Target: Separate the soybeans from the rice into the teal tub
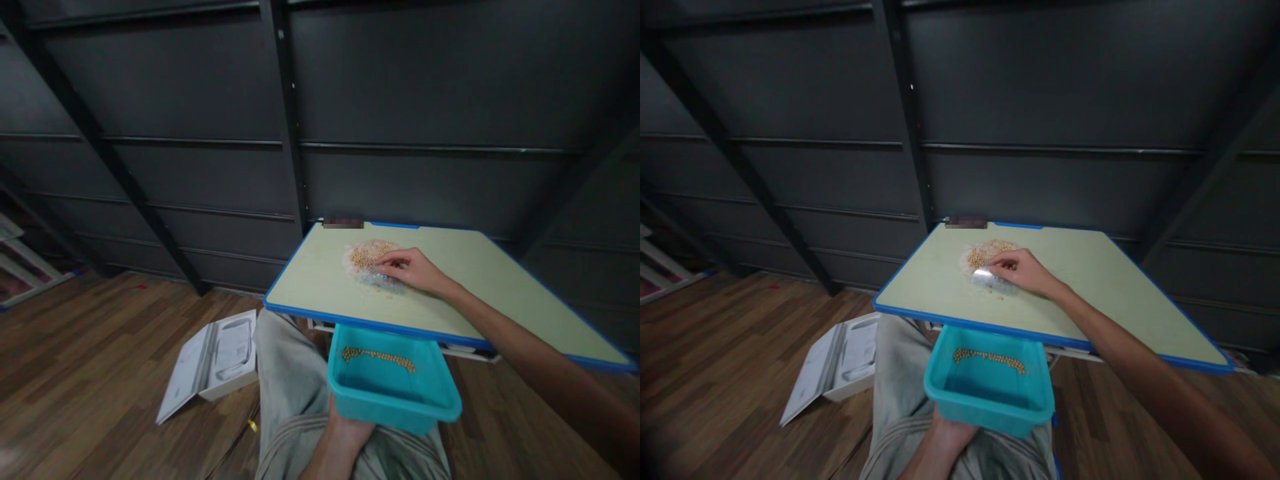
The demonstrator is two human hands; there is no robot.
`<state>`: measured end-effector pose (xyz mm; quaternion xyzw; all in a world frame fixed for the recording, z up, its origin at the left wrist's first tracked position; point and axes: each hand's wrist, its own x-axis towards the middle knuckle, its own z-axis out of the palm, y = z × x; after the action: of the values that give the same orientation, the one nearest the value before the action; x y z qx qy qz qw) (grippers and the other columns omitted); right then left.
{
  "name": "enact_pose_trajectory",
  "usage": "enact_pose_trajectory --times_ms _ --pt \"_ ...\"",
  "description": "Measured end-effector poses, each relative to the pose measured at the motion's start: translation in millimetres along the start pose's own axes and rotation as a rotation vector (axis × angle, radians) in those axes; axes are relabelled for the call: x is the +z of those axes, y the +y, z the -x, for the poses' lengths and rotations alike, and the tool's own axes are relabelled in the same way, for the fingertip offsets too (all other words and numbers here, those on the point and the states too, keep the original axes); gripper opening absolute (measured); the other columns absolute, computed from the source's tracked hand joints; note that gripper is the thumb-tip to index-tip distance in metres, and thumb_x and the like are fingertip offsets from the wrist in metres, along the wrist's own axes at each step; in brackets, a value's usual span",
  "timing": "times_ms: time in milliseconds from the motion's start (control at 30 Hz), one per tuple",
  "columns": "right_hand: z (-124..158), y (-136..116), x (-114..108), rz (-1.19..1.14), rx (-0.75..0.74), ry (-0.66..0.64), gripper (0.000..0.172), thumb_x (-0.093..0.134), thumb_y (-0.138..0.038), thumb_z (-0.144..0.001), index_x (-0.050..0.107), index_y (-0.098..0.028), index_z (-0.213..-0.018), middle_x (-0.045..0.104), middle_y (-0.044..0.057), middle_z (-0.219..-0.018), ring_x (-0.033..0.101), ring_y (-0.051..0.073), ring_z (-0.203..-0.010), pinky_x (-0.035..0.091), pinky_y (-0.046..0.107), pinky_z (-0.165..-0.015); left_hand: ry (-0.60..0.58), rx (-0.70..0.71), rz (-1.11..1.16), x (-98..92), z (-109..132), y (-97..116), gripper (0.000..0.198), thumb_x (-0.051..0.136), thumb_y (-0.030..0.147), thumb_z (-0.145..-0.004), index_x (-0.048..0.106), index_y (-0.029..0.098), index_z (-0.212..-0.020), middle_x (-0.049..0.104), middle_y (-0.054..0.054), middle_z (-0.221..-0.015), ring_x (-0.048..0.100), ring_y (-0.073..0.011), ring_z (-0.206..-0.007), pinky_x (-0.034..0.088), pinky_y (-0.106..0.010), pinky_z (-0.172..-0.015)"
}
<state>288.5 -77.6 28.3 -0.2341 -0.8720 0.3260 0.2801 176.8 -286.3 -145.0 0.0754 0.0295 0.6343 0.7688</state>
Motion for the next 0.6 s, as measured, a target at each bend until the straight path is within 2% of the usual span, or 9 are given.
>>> enact_pose_trajectory --times_ms 167,267,433,500,600 --pt "-3.1 3.5 -1.9 0.043 -0.011 0.102 0.027 0.068 -0.039 -0.088 0.081 -0.018 -0.099 0.079 0.01 -0.101 0.07 0.023 -0.086 0.054 0.037 -0.078 0.147 0.007 -0.008 9.2 1.8 1.0 0.073 0.046 0.064 -0.093 0.046 0.02 -0.15 0.062 -0.014 -0.141 0.047 -0.0335 -0.142 0.028 -0.055 -0.123" --pt "-3.3 4.3 -1.3 0.073 -0.001 0.087 0.027 0.067 -0.039 -0.089 0.081 -0.019 -0.1 0.079 0.009 -0.101 0.07 0.024 -0.086 0.054 0.038 -0.077 0.131 0.011 -0.009 8.8 2.7 0.2 0.073 0.045 0.066 -0.092 0.048 0.019 -0.149 0.058 -0.014 -0.145 0.046 -0.0342 -0.143 0.029 -0.056 -0.123" --pt "-2.8 7.2 1.3 0.084 0.004 0.044 0.03 0.067 -0.043 -0.089 0.081 -0.019 -0.102 0.08 0.009 -0.101 0.07 0.024 -0.085 0.054 0.038 -0.077 0.073 0.055 -0.03 4.8 1.0 -1.2 0.074 0.04 0.067 -0.093 0.041 0.025 -0.154 0.048 -0.012 -0.155 0.045 -0.0333 -0.144 0.028 -0.055 -0.124" --pt "-2.7 7.6 1.8 0.078 0.007 0.032 0.031 0.067 -0.044 -0.089 0.081 -0.019 -0.102 0.08 0.009 -0.1 0.069 0.024 -0.085 0.054 0.037 -0.076 0.084 0.06 -0.039 3.4 0.6 -1.3 0.073 0.039 0.066 -0.094 0.041 0.025 -0.154 0.051 -0.012 -0.154 0.046 -0.033 -0.143 0.027 -0.055 -0.124" --pt "-2.1 5.4 2.2 0.065 0.007 0.009 0.032 0.067 -0.045 -0.09 0.081 -0.019 -0.101 0.079 0.009 -0.099 0.069 0.023 -0.083 0.054 0.036 -0.075 0.086 0.018 -0.03 1.8 1.4 -0.4 0.067 0.04 0.062 -0.095 0.052 0.022 -0.147 0.061 -0.014 -0.143 0.049 -0.0336 -0.141 0.027 -0.056 -0.124"
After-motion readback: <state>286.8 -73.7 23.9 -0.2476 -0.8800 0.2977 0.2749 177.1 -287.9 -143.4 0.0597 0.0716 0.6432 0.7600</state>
